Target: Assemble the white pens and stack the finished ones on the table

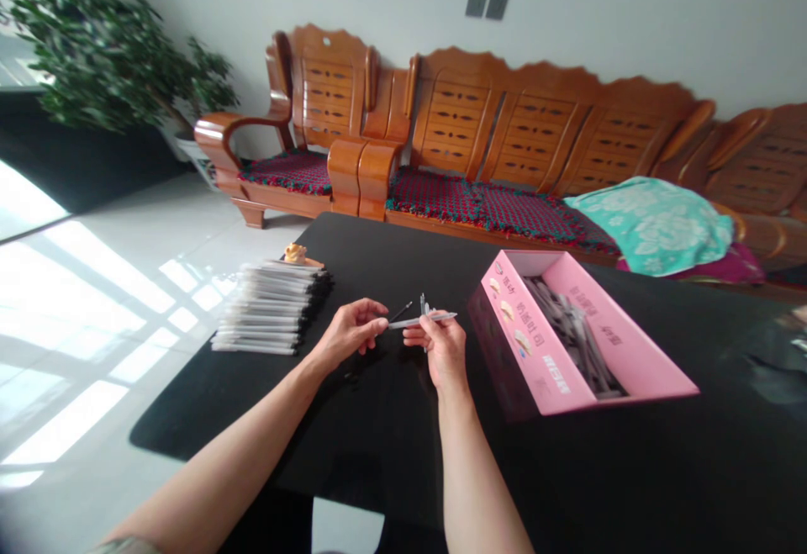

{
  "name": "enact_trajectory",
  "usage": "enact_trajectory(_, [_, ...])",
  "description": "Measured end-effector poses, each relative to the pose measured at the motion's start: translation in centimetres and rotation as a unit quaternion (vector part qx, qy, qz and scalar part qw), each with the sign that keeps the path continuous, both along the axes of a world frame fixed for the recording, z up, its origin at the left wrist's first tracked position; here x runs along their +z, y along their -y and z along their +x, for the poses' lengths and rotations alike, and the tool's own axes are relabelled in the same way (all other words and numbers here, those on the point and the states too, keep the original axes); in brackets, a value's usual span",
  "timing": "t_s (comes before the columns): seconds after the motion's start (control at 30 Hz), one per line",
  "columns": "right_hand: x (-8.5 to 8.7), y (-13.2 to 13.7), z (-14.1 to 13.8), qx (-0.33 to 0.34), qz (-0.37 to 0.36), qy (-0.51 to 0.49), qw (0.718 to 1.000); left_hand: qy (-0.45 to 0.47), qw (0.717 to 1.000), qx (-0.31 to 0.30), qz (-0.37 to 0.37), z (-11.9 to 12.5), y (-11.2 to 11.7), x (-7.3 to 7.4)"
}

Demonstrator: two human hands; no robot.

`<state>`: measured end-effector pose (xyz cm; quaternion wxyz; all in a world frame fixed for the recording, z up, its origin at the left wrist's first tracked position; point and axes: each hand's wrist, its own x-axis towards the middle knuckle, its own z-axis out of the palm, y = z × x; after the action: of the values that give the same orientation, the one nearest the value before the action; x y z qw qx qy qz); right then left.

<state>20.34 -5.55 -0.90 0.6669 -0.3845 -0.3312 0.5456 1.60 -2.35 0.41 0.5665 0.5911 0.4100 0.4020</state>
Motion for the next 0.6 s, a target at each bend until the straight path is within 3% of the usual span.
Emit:
enact_trajectory(0.17, [-0.1, -0.1, 0.0, 0.000, -0.002, 0.007, 1.000, -0.061, 0.996, -0.066, -0.001, 0.1, 0.2, -0.2])
enact_trajectory(0.23, [-0.2, -0.1, 0.2, -0.010, -0.001, 0.005, 1.000, -0.045, 0.997, -0.055, 0.006, 0.0, 0.2, 0.0])
enact_trajectory(0.33, [-0.2, -0.1, 0.6, -0.028, -0.002, 0.001, 1.000, 0.000, 0.998, 0.044, 0.037, -0.8, -0.3, 0.3])
enact_trajectory(0.47, [0.1, 0.0, 0.8, -0.029, -0.009, 0.016, 0.999, -0.006, 0.974, 0.205, 0.097, -2.8, -1.5, 0.4])
enact_trajectory(0.6, [0.3, 0.1, 0.7, -0.007, -0.009, 0.019, 1.000, -0.073, 0.956, 0.259, 0.121, -4.1, -2.1, 0.4])
